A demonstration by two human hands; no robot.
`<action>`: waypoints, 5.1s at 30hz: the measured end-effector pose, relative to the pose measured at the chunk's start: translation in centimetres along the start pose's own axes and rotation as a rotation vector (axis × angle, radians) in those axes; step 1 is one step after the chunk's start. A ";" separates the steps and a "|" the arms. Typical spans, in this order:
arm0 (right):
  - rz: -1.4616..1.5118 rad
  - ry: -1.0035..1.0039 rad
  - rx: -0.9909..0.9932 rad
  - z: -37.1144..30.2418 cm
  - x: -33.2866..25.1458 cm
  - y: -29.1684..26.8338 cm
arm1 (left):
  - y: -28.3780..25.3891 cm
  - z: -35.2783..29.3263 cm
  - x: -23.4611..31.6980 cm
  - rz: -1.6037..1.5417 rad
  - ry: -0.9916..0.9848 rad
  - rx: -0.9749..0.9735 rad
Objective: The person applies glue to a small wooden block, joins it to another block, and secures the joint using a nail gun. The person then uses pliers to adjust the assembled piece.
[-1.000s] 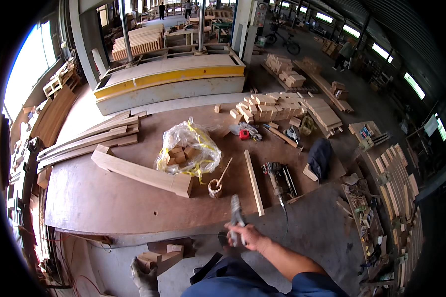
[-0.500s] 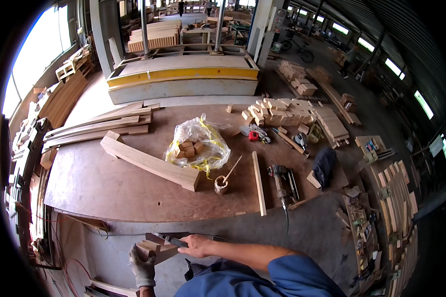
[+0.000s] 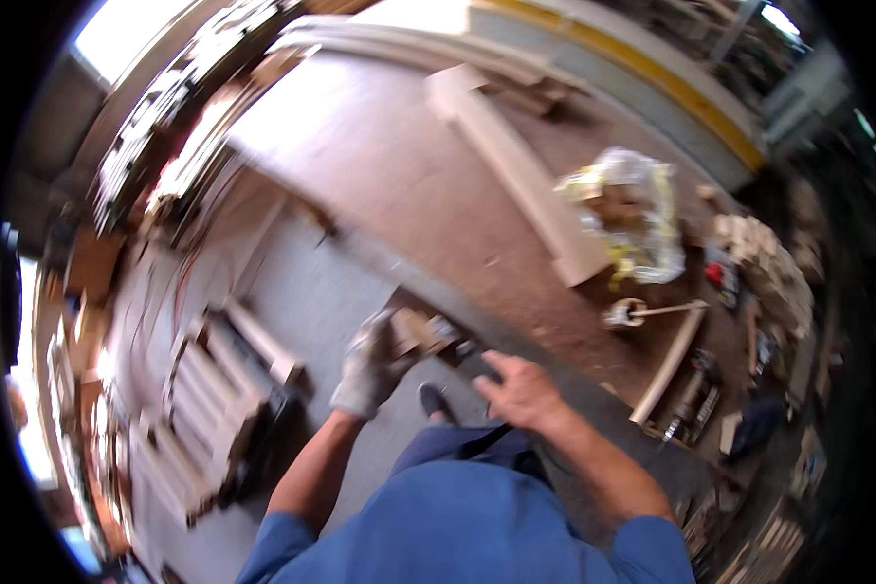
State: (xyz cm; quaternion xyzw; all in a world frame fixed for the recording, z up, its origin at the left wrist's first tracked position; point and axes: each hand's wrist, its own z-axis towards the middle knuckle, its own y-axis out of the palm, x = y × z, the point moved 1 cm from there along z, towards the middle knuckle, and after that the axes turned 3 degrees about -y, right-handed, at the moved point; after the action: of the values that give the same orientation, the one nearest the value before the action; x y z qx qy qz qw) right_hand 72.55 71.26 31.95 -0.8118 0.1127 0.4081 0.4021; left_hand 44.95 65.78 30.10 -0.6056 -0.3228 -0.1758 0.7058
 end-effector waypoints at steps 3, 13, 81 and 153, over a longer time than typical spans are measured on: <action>-0.137 -0.052 0.007 0.3 -1.2 -0.9 | 0.1 -0.5 -1.1 0.011 0.004 0.079; -0.435 -0.028 -0.112 2.6 -3.6 -0.8 | 0.9 -1.1 -0.6 -0.043 -0.051 0.113; -0.269 -0.019 -0.212 7.6 -1.1 -2.3 | 0.5 -1.3 -1.4 -0.045 -0.055 0.088; -1.001 -0.035 -0.472 11.1 -11.7 -3.2 | 1.5 -1.9 -2.9 -0.100 0.000 0.134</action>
State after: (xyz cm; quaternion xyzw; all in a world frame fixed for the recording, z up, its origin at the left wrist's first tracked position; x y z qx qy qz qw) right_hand 60.30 79.88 38.75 -0.8274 -0.3884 0.1947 0.3558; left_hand 44.29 63.83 26.95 -0.5402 -0.3637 -0.1886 0.7350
